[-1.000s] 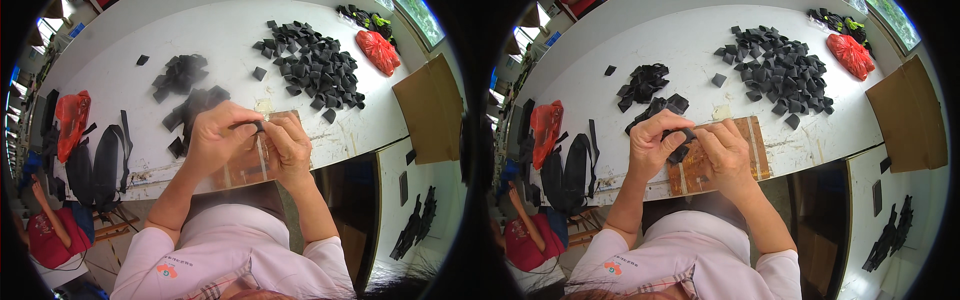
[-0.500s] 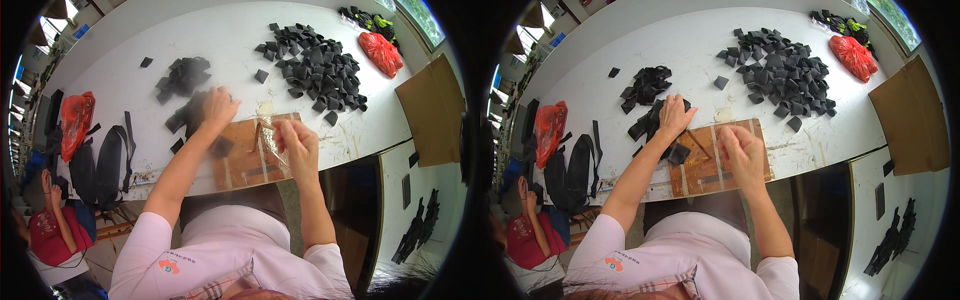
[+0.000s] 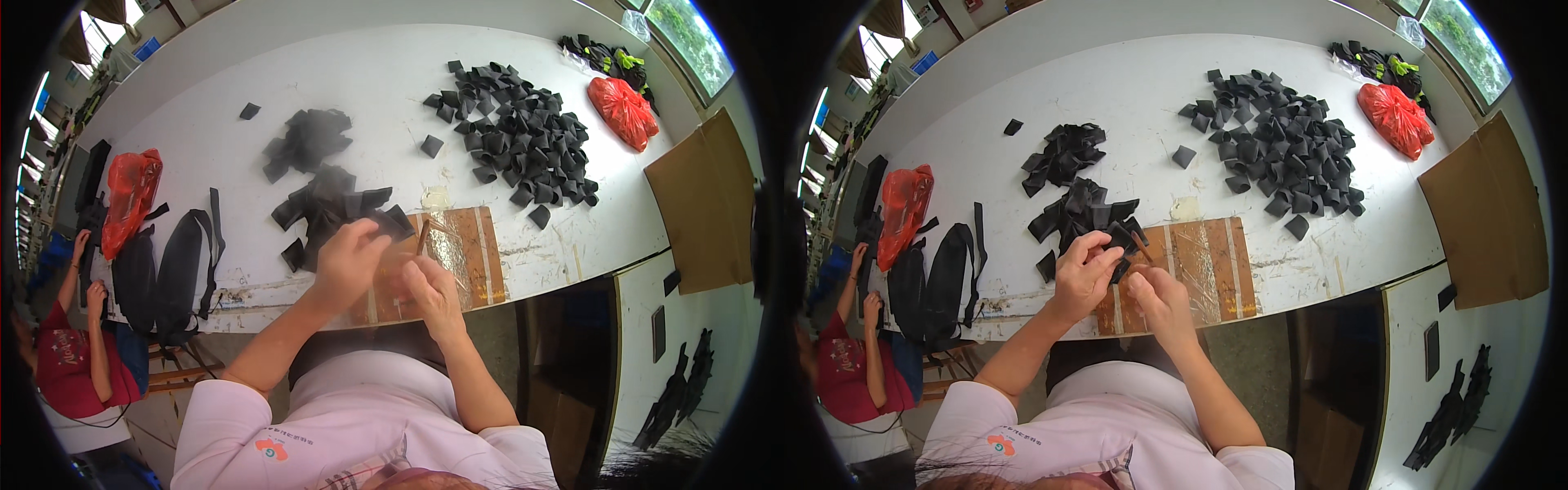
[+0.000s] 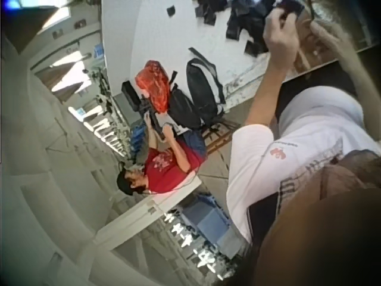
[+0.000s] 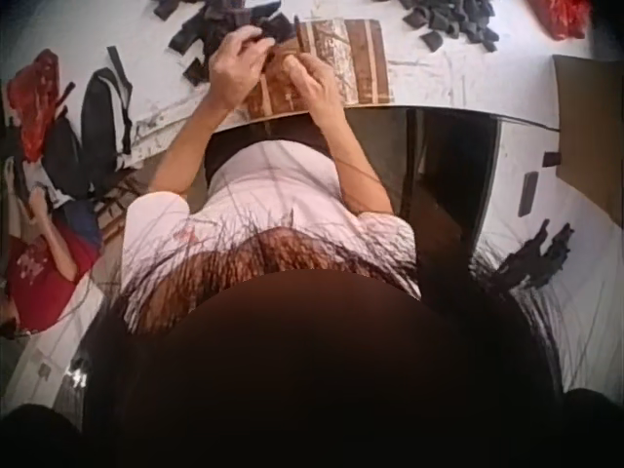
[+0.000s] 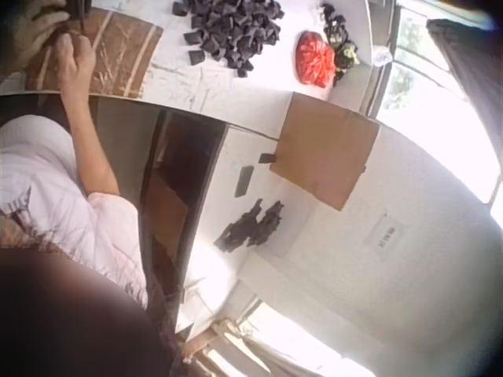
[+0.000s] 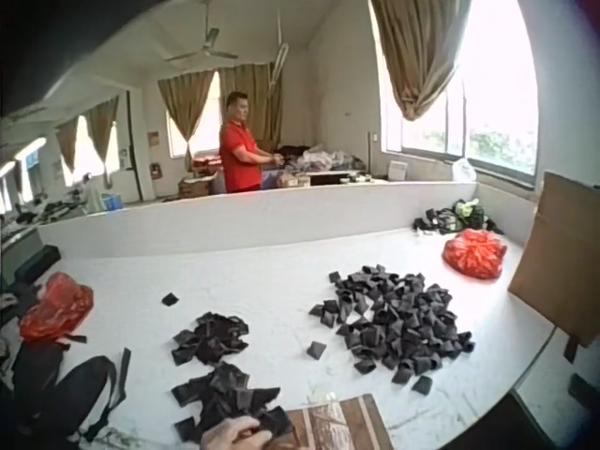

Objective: Applying adhesive and assembling small black foam pieces at a factory workbench.

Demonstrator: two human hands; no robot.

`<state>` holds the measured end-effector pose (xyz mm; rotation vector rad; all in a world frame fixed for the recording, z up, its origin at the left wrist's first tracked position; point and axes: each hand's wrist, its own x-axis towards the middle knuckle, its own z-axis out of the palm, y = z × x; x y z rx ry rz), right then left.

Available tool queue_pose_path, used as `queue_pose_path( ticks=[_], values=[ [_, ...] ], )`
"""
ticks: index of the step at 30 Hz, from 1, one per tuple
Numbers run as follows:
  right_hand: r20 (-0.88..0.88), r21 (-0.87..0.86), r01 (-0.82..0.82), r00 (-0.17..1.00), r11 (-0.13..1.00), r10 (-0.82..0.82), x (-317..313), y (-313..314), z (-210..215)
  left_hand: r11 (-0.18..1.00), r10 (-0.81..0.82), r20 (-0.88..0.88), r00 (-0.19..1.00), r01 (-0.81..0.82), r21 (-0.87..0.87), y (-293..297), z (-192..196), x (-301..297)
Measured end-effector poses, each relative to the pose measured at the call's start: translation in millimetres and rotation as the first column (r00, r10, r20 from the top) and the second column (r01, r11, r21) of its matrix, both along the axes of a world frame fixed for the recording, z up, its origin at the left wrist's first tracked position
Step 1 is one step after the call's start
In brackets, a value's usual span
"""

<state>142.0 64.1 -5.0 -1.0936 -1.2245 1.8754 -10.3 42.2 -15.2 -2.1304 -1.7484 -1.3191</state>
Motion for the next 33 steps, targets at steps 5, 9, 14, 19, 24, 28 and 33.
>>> queue_pose_path(
  ticks=[5, 9, 14, 19, 24, 28, 33],
  values=[
    [-0.206, -0.065, 0.146, 0.966, 0.987, -0.156, -33.4, 1.6, -6.0, 0.986, -0.071, -0.196, 0.978, 0.098, 0.136, -25.5, -1.5, -1.2],
    [-0.362, -0.149, 0.134, 0.914, 0.98, -0.18, -45.5, 1.9, -13.6, 0.998, 0.042, 0.351, 0.935, -0.027, -0.048, -30.7, 1.4, -4.6],
    [-0.472, -0.145, 0.078, 0.871, 0.986, -0.138, -55.5, -0.5, -29.3, 0.825, 0.287, 0.897, 0.336, 0.39, -0.41, -20.6, 15.6, -36.8],
    [-0.487, -0.161, 0.018, 0.868, 0.987, -0.095, -63.2, 5.7, -32.9, 0.745, 0.313, 0.917, 0.245, 0.536, -0.397, -21.1, 19.5, -53.7],
    [-0.434, -0.115, -0.023, 0.901, 0.993, -0.029, -67.6, 12.6, -26.4, 0.806, 0.29, 0.945, 0.152, 0.493, -0.327, -19.9, 14.3, -61.4],
    [-0.26, -0.151, -0.033, 0.966, 0.988, -0.007, -77.3, 20.9, -30.1, 0.861, 0.322, 0.914, 0.248, 0.325, -0.391, -17.5, 1.0, -62.0],
    [-0.13, 0.023, 0.098, 0.987, 0.995, -0.094, -90.7, 14.8, -27.3, 0.929, 0.34, 0.767, 0.544, -0.067, -0.365, -14.5, -15.3, -53.7]
  ],
)
